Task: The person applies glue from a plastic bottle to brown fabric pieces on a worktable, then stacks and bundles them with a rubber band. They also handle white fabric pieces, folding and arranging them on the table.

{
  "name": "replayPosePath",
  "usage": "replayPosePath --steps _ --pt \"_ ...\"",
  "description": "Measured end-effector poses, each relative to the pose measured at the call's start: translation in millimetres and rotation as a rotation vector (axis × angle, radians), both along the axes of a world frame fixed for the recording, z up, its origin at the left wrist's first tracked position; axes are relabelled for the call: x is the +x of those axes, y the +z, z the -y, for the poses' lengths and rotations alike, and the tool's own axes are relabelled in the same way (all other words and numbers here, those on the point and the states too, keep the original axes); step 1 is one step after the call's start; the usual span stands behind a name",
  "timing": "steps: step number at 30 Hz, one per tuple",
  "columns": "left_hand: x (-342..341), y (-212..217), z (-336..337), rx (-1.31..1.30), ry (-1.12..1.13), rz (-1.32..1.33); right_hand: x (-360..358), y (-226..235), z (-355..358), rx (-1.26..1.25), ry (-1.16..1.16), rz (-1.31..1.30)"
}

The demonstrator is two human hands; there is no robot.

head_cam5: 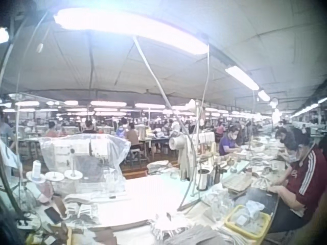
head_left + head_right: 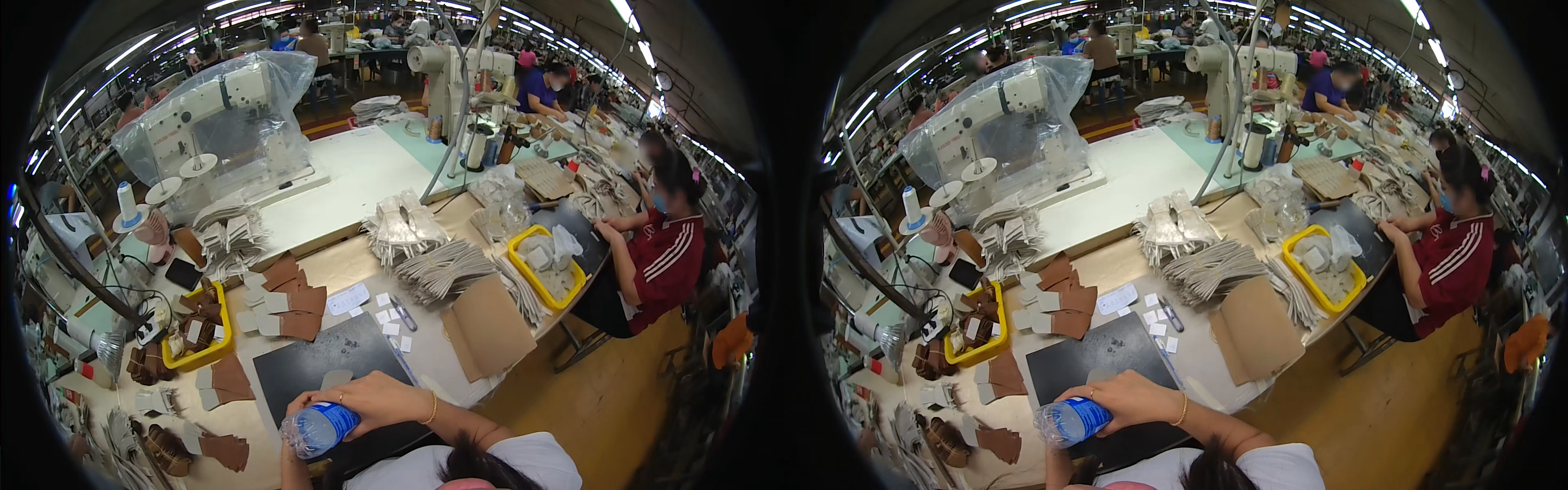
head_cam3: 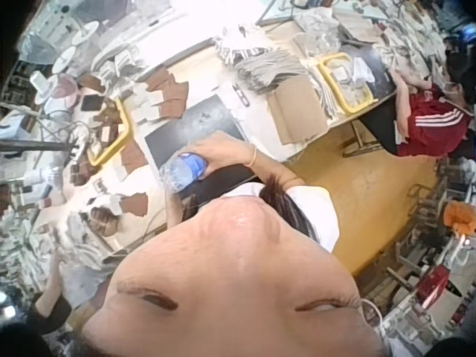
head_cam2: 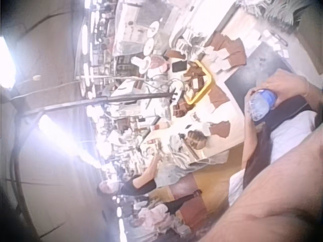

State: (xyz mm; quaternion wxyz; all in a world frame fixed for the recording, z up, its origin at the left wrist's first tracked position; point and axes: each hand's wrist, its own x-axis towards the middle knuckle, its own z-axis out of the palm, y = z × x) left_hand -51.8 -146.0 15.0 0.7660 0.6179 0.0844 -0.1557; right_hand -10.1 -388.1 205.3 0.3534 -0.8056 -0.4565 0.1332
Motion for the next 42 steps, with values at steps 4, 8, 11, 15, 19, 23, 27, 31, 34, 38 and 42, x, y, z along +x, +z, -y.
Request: replayPosePath --steps 4,8,11,15,19,23,27,31,34,38,42 --pt "0.2 16.0 7.9 0.109 -0.050 0.073 -1.3 -8.0 -3.5 -0.017 -0.014 -0.027" --pt "0.8 12.5 5.6 0.084 -0.044 0.056 -0.2 -11.8 -2.8 0.048 0.002 0.010" --pt "1.4 9.7 6.1 0.070 -0.038 0.046 -1.4 -14.0 -1.6 0.060 0.004 0.005" --pt "8.0 9.9 10.4 0.072 -0.036 0.049 -4.1 -16.5 1.6 0.070 -0.018 0.024" --pt "5.5 11.1 15.5 0.079 -0.017 0.053 -3.8 -19.1 13.6 0.025 -0.034 0.035" --pt "-0.6 16.0 13.5 0.105 0.020 0.081 -4.5 -13.6 14.3 0.034 -0.069 0.015" --pt "-4.1 35.2 17.6 0.248 -0.040 0.148 -0.5 -18.1 15.8 0.070 -0.101 0.054" --pt "-5.7 29.9 19.9 0.441 -0.050 0.125 -3.5 -23.5 9.1 0.036 -0.170 0.025" --pt "-5.2 29.5 23.5 0.471 0.016 0.131 -5.8 -31.2 4.8 0.075 -0.231 -0.077" --pt "-8.3 34.2 26.4 0.604 0.016 0.176 -3.0 -44.9 8.1 0.081 -0.310 -0.179" --pt "-10.9 31.6 25.9 0.497 0.021 0.143 -1.9 -49.7 8.2 0.180 -0.343 -0.226"
